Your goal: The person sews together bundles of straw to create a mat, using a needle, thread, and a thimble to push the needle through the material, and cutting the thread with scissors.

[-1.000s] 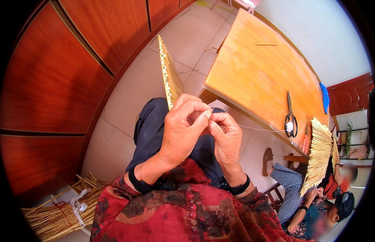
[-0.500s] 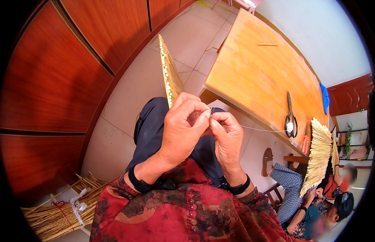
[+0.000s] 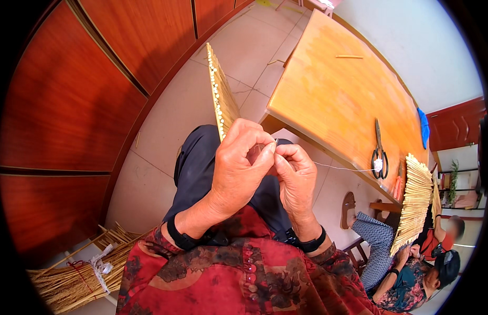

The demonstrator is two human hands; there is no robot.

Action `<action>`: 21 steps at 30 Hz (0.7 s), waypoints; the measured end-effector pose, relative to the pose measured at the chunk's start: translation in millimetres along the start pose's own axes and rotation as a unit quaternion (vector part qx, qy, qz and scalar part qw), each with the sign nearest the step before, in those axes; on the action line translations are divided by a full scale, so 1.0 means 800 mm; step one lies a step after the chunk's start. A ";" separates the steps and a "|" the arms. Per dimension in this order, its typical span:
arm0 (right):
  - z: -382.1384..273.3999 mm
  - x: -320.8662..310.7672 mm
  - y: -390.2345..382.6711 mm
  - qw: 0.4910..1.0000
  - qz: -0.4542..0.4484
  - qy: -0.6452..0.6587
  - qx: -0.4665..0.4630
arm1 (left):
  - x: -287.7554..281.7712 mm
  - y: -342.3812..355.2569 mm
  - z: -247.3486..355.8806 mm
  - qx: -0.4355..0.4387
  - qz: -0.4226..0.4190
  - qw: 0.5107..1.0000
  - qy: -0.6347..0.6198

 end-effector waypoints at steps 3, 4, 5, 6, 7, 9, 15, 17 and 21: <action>0.001 -0.001 0.000 1.000 -0.001 0.003 0.001 | 0.000 0.000 -0.001 0.001 -0.004 1.000 0.004; 0.001 -0.001 0.000 1.000 -0.001 0.003 0.002 | 0.000 0.000 -0.001 0.004 -0.004 1.000 0.004; 0.001 -0.002 0.000 1.000 -0.001 0.003 0.002 | 0.000 -0.001 -0.001 0.004 -0.004 1.000 0.004; 0.001 -0.002 0.000 1.000 -0.003 0.004 0.001 | 0.000 -0.001 -0.001 0.005 -0.002 1.000 0.001; 0.001 -0.002 0.000 1.000 -0.005 0.004 0.000 | 0.000 -0.001 -0.002 0.006 -0.001 1.000 -0.003; 0.002 -0.003 0.001 1.000 -0.003 0.004 0.000 | 0.001 -0.001 -0.002 0.003 -0.002 1.000 -0.004; 0.002 -0.004 0.001 1.000 -0.003 0.003 0.006 | 0.000 -0.001 0.000 -0.001 -0.001 1.000 -0.002; 0.002 -0.003 0.001 1.000 -0.003 0.001 0.006 | 0.000 -0.001 0.001 -0.002 -0.002 1.000 0.004; 0.002 -0.003 0.000 1.000 -0.004 0.003 0.004 | 0.000 -0.001 -0.001 0.003 0.000 1.000 0.011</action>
Point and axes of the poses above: each hand's wrist, its own y-axis towards the middle knuckle, its own x-axis out of the palm, z = x × y, the point moved 4 cm from there along y, towards the middle knuckle
